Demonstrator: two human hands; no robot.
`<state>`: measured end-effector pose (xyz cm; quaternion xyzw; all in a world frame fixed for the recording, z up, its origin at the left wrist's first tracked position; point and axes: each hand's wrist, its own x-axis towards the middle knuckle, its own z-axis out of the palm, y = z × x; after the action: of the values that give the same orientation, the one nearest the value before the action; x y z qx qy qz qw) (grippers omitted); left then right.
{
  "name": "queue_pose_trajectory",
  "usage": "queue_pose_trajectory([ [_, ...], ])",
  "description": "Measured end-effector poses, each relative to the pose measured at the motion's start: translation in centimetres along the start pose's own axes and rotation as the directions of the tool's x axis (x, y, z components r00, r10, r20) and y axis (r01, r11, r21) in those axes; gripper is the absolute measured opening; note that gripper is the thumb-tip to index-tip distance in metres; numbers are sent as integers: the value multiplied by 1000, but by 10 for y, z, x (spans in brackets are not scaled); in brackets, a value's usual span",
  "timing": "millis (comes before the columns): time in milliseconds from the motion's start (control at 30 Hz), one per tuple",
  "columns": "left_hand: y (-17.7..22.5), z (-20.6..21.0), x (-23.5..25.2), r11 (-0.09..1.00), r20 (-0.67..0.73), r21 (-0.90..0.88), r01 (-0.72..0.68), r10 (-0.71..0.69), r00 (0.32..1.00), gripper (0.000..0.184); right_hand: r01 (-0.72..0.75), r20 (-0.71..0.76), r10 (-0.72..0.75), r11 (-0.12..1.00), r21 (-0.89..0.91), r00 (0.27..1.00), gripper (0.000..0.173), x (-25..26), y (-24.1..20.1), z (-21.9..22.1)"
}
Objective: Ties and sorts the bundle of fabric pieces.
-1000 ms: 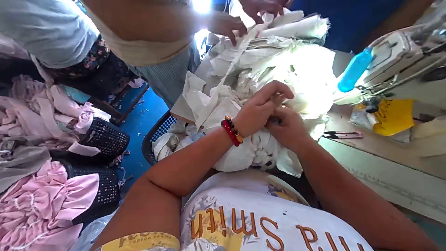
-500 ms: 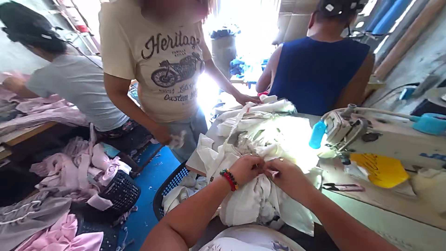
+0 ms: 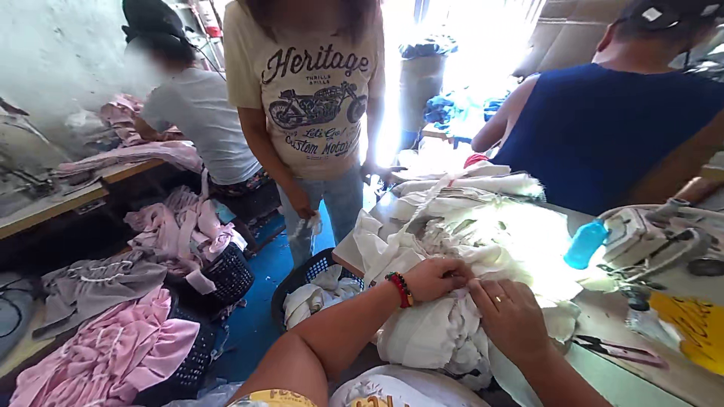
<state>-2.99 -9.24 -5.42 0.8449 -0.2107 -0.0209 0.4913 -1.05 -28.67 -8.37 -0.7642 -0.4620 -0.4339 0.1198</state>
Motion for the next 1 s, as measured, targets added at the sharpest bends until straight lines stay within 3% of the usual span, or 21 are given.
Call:
queue_pose_trajectory([
  [167,0,-8,10,992,90,80,-96,89,992,24,56,-44,-58,998,-39,997,22,-7,4,1],
  [300,-2,-6,11,968,11,189,-167,168,986,18,-29,-24,30,999,12,999,22,-9,4,-1],
  [433,11,-1,3,921,-62,382,-68,100,993,20,-140,41,138,987,77,990,24,-4,-4,-9],
  [567,11,-4,2,827,-38,559,59,-45,998,26,-101,119,86,987,127,989,23,-7,-16,-16],
  [667,7,-13,3,858,-6,498,125,-141,990,28,-229,220,191,960,164,957,26,-9,-19,-19],
  [733,-4,-17,-4,917,-50,390,87,-73,996,24,-333,322,262,924,189,910,32,-13,-18,-30],
  [833,-15,-37,-48,955,-270,289,70,12,963,31,-383,358,281,888,254,890,45,-43,-12,-50],
  [900,-23,-59,-99,951,-422,275,138,-9,907,27,-359,304,271,888,288,913,40,-66,-7,-68],
  [933,-29,-65,-130,946,-463,244,213,-79,883,25,-361,295,278,890,279,914,38,-79,-4,-76],
  [1000,-42,-65,-192,883,-412,124,452,-369,833,25,-412,291,341,880,235,894,36,-104,2,-88],
])
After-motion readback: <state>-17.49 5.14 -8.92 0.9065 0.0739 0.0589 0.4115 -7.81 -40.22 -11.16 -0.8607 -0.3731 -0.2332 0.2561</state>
